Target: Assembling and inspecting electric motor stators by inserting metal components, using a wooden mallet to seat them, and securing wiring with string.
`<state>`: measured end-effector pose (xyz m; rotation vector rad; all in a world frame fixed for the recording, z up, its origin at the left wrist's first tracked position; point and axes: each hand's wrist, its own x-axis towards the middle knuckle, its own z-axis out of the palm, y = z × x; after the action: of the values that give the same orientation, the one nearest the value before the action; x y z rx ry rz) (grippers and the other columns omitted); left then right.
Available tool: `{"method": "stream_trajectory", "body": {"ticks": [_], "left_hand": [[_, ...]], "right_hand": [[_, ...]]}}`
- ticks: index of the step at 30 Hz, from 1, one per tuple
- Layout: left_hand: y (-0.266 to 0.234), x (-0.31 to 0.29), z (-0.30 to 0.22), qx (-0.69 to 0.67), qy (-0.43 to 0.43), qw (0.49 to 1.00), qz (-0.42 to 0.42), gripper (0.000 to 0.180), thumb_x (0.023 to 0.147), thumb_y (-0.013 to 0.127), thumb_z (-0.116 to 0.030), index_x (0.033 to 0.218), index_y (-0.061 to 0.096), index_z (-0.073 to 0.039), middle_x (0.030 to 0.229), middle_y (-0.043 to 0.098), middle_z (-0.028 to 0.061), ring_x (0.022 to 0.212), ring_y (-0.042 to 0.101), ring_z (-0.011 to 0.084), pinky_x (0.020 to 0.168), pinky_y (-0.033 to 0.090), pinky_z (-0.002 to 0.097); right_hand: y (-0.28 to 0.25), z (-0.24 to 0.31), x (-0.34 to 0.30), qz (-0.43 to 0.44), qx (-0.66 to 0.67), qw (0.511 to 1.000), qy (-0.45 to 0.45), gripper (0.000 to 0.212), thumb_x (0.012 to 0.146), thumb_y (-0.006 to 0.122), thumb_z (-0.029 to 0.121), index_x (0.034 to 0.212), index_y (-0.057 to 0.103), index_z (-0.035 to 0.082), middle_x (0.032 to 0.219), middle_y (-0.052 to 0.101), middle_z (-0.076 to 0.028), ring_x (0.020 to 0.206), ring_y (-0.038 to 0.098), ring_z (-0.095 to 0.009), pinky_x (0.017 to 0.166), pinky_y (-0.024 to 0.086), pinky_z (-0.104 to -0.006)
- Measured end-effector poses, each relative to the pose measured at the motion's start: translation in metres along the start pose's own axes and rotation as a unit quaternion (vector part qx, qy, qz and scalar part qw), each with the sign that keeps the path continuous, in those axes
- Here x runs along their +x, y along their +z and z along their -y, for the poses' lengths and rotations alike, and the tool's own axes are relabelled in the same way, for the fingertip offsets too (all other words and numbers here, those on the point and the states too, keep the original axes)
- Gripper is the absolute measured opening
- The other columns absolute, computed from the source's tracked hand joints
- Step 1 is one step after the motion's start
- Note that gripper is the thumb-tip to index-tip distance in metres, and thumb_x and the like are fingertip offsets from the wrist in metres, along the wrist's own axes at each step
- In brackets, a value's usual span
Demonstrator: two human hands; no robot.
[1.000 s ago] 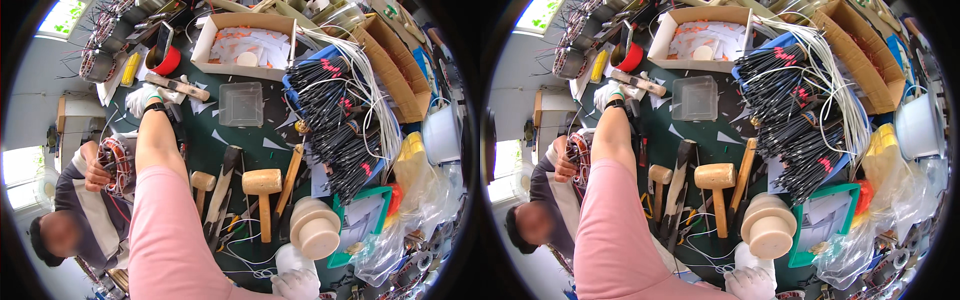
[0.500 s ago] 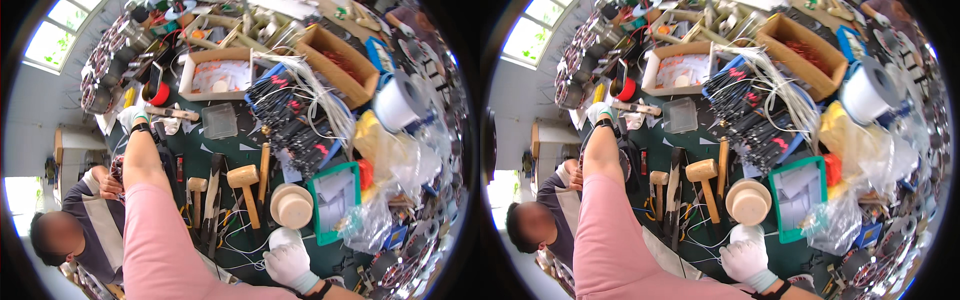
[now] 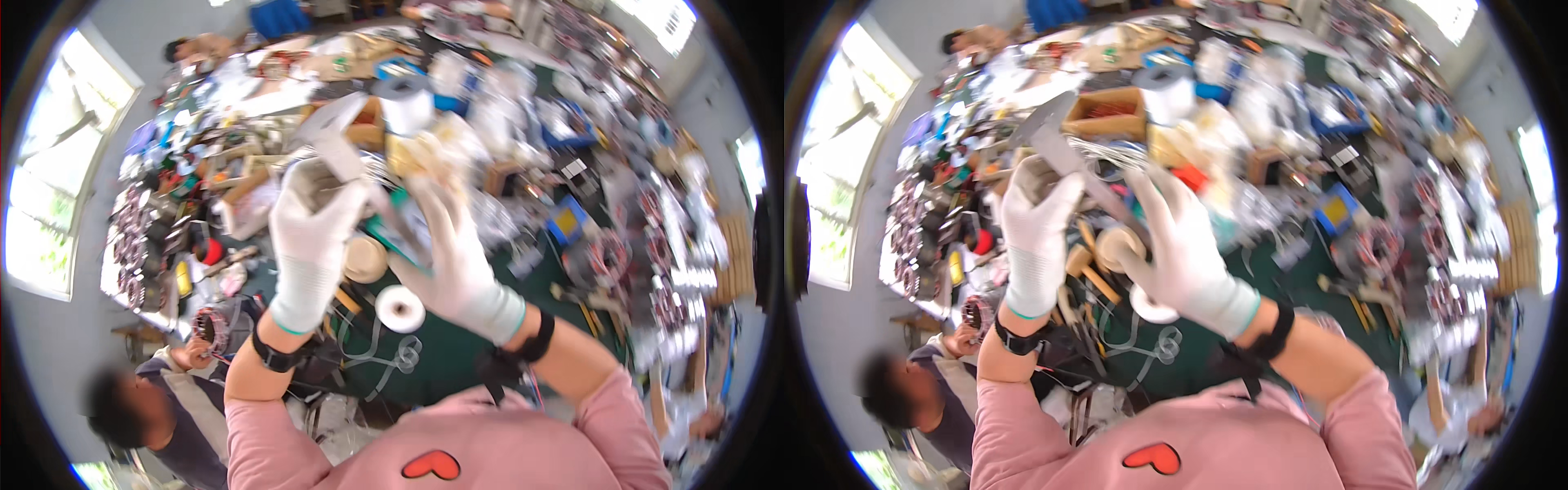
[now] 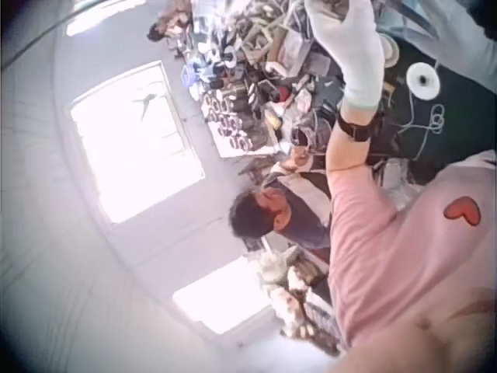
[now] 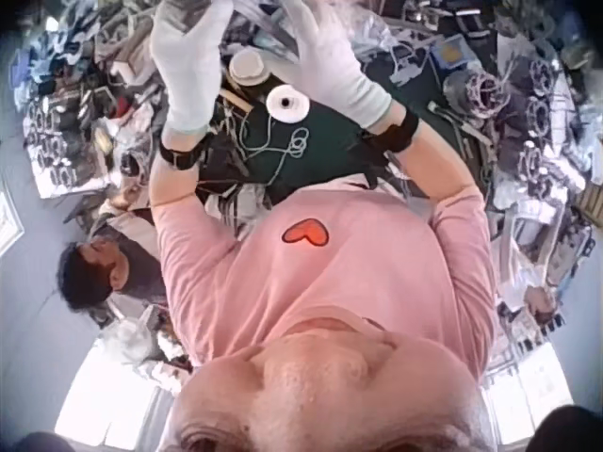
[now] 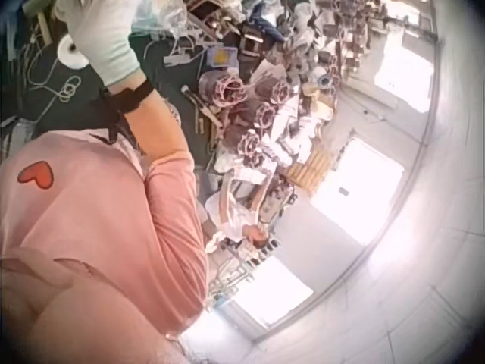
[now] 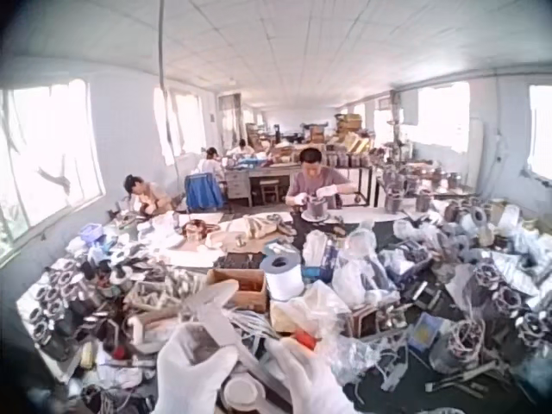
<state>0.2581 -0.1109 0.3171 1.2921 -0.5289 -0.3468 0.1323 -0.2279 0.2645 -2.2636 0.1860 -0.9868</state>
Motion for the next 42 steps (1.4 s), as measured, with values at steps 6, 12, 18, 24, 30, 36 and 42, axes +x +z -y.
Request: {"method": "stream_trajectory", "body": {"ticks": [6, 12, 18, 24, 30, 36, 42], "left_hand": [[0.115, -0.073, 0.001, 0.224, 0.330, 0.906, 0.140, 0.040, 0.090, 0.070, -0.002, 0.127, 0.059, 0.005, 0.126, 0.067, 0.0144, 0.112, 0.065, 0.0218, 0.102, 0.048, 0.0334], [0.235, -0.151, 0.007, 0.218, 0.059, 0.895, 0.385, 0.029, 0.089, 0.071, -0.008, 0.116, 0.067, 0.004, 0.113, 0.073, 0.0080, 0.094, 0.066, 0.0126, 0.082, 0.051, 0.0249], [0.291, -0.234, 0.066, 0.084, -0.127, 0.934, 0.322, 0.017, 0.091, 0.074, -0.008, 0.104, 0.072, 0.002, 0.090, 0.073, 0.0015, 0.079, 0.063, 0.0040, 0.073, 0.052, 0.0212], [0.305, -0.283, 0.081, 0.150, 0.029, 0.949, 0.275, 0.013, 0.085, 0.075, 0.001, 0.099, 0.073, 0.001, 0.093, 0.072, 0.0041, 0.076, 0.061, 0.0087, 0.068, 0.049, 0.0220], [0.227, -0.281, 0.094, 0.152, 0.054, 0.975, 0.155, 0.009, 0.091, 0.074, -0.004, 0.097, 0.069, 0.001, 0.096, 0.068, 0.0039, 0.081, 0.059, 0.0084, 0.071, 0.046, 0.0222], [0.245, -0.267, 0.154, 0.422, -0.052, 0.898, 0.115, 0.042, 0.089, 0.072, -0.018, 0.123, 0.060, 0.001, 0.115, 0.062, 0.0138, 0.093, 0.063, 0.0189, 0.087, 0.052, 0.0333], [0.336, -0.378, 0.238, 0.366, 0.312, 0.716, 0.505, 0.027, 0.083, 0.066, -0.017, 0.108, 0.067, -0.009, 0.102, 0.066, 0.0091, 0.119, 0.057, 0.0304, 0.113, 0.038, 0.0432]], "right_hand": [[-0.189, -0.005, -0.039, 0.102, -0.015, 0.972, 0.210, 0.034, 0.097, 0.058, 0.011, 0.128, 0.059, -0.003, 0.101, 0.067, -0.022, 0.091, 0.069, -0.032, 0.079, 0.055, -0.0372], [-0.327, 0.006, -0.153, 0.209, 0.116, 0.909, 0.342, 0.029, 0.103, 0.056, 0.018, 0.124, 0.062, -0.002, 0.071, 0.061, -0.006, 0.066, 0.060, -0.012, 0.063, 0.050, -0.0301], [-0.380, -0.022, -0.249, 0.156, 0.117, 0.895, 0.401, 0.025, 0.100, 0.061, 0.016, 0.116, 0.064, -0.003, 0.074, 0.063, -0.009, 0.068, 0.057, -0.012, 0.067, 0.048, -0.0295], [-0.401, -0.055, -0.279, 0.170, -0.097, 0.961, 0.198, 0.022, 0.090, 0.073, 0.023, 0.101, 0.068, 0.004, 0.081, 0.064, -0.011, 0.075, 0.065, -0.028, 0.070, 0.050, -0.0367], [-0.420, -0.081, -0.308, 0.183, -0.068, 0.949, 0.246, 0.018, 0.088, 0.073, 0.018, 0.096, 0.065, 0.004, 0.081, 0.062, -0.013, 0.074, 0.061, -0.034, 0.066, 0.049, -0.0382], [-0.400, -0.150, -0.305, 0.065, 0.010, 0.942, 0.330, 0.019, 0.101, 0.064, 0.017, 0.105, 0.065, -0.001, 0.079, 0.063, -0.006, 0.069, 0.054, -0.009, 0.068, 0.049, -0.0253], [-0.391, -0.206, -0.356, 0.059, -0.010, 0.919, 0.390, 0.020, 0.101, 0.065, 0.016, 0.105, 0.066, -0.004, 0.085, 0.063, 0.002, 0.074, 0.052, -0.007, 0.069, 0.046, -0.0207]]}}
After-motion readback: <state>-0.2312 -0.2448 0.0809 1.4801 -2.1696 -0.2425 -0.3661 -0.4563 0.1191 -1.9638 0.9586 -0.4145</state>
